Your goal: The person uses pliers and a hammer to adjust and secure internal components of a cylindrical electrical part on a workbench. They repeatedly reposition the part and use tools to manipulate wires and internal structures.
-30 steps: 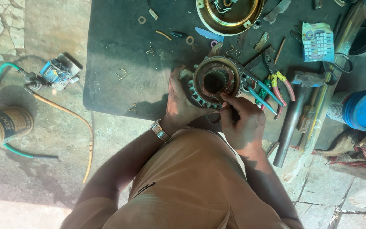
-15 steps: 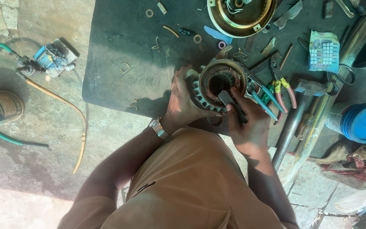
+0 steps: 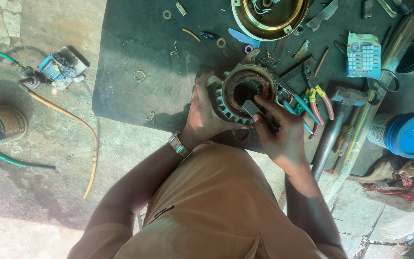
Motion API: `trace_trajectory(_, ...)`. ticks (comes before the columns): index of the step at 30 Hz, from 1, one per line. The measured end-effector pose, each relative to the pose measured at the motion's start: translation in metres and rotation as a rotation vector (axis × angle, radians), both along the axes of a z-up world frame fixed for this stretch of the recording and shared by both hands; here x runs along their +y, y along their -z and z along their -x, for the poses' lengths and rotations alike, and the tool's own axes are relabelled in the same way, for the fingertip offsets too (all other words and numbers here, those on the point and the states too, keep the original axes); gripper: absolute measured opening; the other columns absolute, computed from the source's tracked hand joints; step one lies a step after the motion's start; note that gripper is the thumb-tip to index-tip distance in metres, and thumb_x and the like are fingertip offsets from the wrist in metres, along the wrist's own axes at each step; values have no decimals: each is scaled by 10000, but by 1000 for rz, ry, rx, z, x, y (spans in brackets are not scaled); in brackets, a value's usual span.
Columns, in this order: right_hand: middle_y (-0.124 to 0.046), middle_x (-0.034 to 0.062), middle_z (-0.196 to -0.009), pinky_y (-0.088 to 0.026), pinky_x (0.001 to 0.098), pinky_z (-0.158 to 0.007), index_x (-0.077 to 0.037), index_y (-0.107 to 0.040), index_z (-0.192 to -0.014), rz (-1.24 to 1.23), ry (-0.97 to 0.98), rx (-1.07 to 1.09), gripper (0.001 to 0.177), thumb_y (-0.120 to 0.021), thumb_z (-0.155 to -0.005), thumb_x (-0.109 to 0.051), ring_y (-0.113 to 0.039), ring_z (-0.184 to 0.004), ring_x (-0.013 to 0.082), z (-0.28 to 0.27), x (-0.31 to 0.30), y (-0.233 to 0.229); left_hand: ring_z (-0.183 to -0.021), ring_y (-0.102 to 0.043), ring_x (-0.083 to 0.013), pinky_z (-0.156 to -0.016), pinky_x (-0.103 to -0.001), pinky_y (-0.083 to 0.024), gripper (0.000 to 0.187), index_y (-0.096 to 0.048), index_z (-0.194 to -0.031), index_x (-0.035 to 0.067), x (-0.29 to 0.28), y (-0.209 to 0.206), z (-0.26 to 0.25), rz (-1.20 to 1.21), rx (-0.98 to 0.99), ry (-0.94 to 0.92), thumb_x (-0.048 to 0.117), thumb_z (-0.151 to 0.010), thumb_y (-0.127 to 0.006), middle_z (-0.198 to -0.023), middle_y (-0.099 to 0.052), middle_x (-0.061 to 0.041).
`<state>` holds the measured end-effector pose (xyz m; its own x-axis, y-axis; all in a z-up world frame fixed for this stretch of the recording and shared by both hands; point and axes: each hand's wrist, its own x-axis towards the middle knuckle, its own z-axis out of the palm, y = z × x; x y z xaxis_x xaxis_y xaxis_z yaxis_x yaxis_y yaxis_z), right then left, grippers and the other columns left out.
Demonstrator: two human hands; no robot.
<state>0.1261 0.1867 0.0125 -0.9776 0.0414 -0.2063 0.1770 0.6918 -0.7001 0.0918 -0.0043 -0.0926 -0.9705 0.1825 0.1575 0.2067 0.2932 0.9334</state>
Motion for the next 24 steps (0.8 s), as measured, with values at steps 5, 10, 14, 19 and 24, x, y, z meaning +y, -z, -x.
trace_trajectory(5,-720,44,-837,-475,208,-644,-13,-694,-1312,168,-7,105,352,-674,-961,1,-579,-722,30,-4,-4,3,-1307,-551,-381,-1091,-502,-501,1394,-217,-1494,11,0,1,1,15,17,-3,446,-490,-1081,-1399,-477,-225)
trace_trajectory(10,-748,77,-846,-491,227,-644,-42,-734,-1274,125,35,40,325,-679,-955,-13,-589,-716,54,-5,-6,2,-1317,-537,-387,-1095,-504,-488,1413,-210,-1500,0,0,3,0,20,-14,-2,462,-483,-1076,-1404,-465,-238)
trace_trajectory(14,-788,129,-986,-553,248,-738,-39,-737,-1243,108,12,135,294,-684,-955,-22,-704,-822,76,-5,-11,0,-1320,-537,-377,-1104,-488,-496,1405,-226,-1495,-7,1,4,-1,2,-26,-19,469,-480,-1072,-1409,-459,-236)
trace_trajectory(19,-788,153,-918,-554,285,-680,-58,-772,-1171,-37,88,109,244,-723,-932,-63,-733,-722,145,-5,-20,-2,-1323,-515,-383,-1111,-492,-481,1398,-244,-1491,-14,2,9,-1,3,-22,-32,422,-460,-1080,-1402,-456,-236)
trace_trajectory(24,-792,139,-837,-552,290,-629,-66,-767,-1163,47,206,79,226,-700,-949,-84,-748,-670,172,-10,-31,0,-1309,-525,-362,-1103,-463,-508,1394,-246,-1508,-5,5,13,-5,-15,-20,-61,410,-462,-1068,-1400,-444,-223)
